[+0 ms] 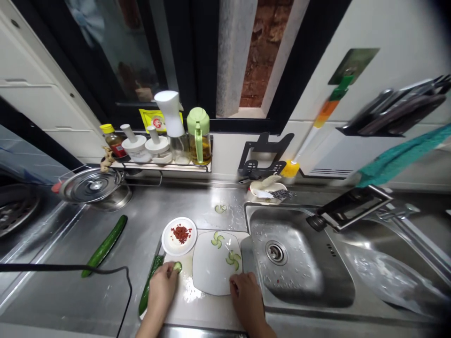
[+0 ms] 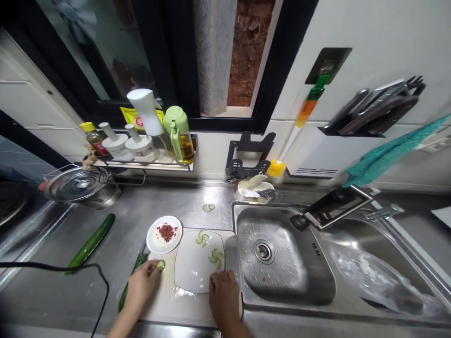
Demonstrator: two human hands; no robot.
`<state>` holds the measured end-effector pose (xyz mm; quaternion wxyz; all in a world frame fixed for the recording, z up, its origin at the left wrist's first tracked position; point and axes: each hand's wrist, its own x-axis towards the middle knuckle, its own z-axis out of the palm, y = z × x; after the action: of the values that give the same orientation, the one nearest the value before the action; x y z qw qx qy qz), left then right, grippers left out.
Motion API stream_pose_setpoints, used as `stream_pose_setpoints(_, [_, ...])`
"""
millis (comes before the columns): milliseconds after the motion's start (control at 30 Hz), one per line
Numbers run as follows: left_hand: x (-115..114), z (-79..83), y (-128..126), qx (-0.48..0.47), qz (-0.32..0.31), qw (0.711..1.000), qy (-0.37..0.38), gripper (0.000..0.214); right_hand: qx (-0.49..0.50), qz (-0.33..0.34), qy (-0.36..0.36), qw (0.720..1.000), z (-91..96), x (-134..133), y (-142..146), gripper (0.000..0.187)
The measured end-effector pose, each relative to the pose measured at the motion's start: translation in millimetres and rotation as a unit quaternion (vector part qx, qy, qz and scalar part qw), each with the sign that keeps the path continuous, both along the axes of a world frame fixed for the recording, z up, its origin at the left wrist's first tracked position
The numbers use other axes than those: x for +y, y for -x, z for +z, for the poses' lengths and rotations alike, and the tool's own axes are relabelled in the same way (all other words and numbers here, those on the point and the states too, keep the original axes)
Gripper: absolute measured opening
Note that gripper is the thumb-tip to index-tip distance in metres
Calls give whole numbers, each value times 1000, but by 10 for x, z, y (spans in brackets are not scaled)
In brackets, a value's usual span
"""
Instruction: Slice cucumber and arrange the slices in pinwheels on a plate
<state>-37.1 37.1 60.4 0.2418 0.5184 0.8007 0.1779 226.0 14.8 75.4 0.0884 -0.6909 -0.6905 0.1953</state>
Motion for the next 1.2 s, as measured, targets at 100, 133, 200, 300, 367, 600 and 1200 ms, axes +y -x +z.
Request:
stream_pose_setpoints(100, [-24, -50, 45, 15, 8, 1000, 21, 27, 1, 8, 12, 1000, 27, -27, 56, 17])
stream_pose_setpoints(133, [-29, -64, 44, 17, 7, 1000, 22, 29, 0, 12, 14, 1000, 39, -32, 69, 17])
stream_pose_setpoints(200, [-42, -87, 35, 19, 1, 1000, 15, 33, -4, 15, 18, 1000, 57, -43, 86, 17])
stream_pose_setpoints(300, [-66, -107, 30, 17, -8, 1000, 4, 36, -2, 22, 15, 1000, 57, -63, 88, 19])
stream_pose_setpoints(367, [-82, -110, 34, 13, -13, 1000, 3, 37, 2, 28, 12, 1000, 41, -78, 81, 19])
stream_pose_setpoints(600, [-93, -101, 24, 3, -10, 1000, -6, 33, 5, 25, 13, 1000, -45, -120, 66, 18])
stream_pose_setpoints(1200, [-21, 7, 90, -69, -40, 997, 4, 15, 38, 34, -22, 998, -123, -97, 131, 18])
